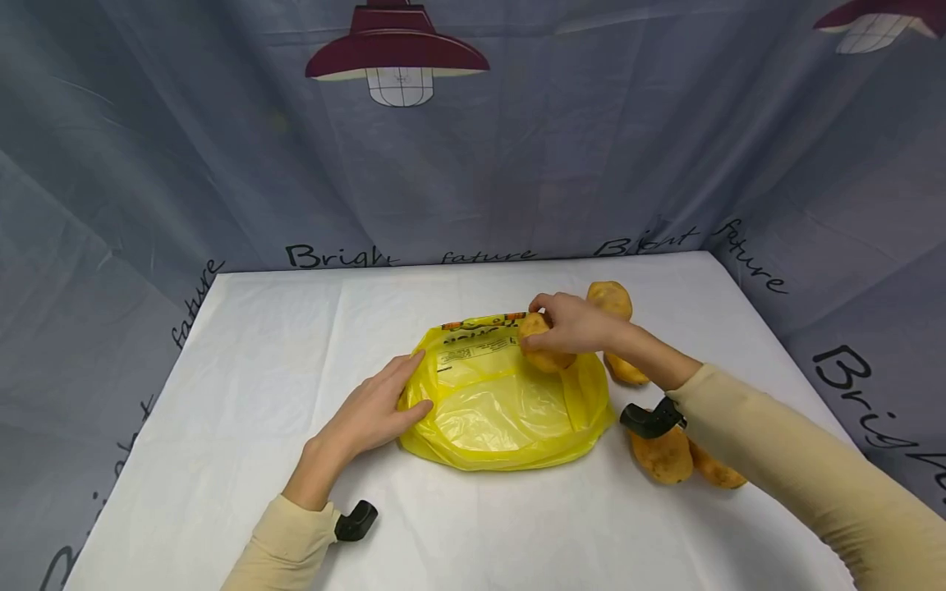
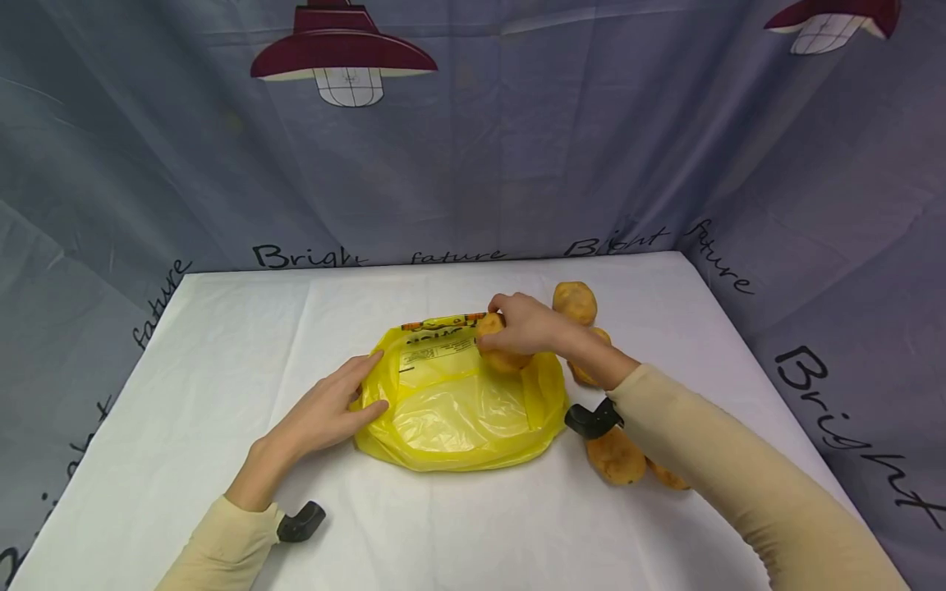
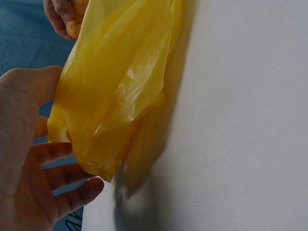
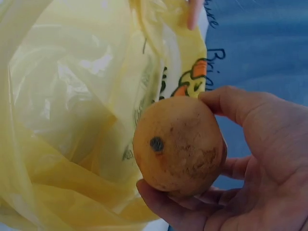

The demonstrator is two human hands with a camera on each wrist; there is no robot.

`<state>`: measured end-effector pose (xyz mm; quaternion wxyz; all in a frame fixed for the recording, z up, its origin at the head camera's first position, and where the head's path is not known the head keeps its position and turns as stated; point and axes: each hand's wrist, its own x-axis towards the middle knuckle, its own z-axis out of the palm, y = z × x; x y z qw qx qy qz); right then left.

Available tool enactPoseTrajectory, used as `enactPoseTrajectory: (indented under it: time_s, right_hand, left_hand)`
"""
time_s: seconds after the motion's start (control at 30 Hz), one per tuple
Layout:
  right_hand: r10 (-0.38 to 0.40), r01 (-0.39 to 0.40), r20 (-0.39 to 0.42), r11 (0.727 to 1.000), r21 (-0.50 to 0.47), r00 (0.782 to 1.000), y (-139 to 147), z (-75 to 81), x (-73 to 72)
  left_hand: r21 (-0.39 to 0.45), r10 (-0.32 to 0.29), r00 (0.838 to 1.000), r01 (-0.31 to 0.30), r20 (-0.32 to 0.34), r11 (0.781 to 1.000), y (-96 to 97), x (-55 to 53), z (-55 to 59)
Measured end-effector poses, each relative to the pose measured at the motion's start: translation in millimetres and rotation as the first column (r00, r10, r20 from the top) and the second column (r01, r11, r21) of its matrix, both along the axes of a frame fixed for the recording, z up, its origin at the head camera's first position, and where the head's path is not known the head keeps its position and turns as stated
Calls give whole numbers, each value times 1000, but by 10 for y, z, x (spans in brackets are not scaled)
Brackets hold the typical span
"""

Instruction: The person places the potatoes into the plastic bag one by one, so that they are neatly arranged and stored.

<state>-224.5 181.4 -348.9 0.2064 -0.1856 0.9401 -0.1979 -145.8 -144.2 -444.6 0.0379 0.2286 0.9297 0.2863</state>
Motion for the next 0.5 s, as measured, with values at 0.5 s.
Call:
enactPoseTrajectory:
  time_s: [0.5]
  right_hand:
    - [-16, 44, -142, 980, 195, 990, -196, -163, 132]
  left_hand:
    - [-10, -6, 1000, 6, 4, 1000, -3, 4, 3]
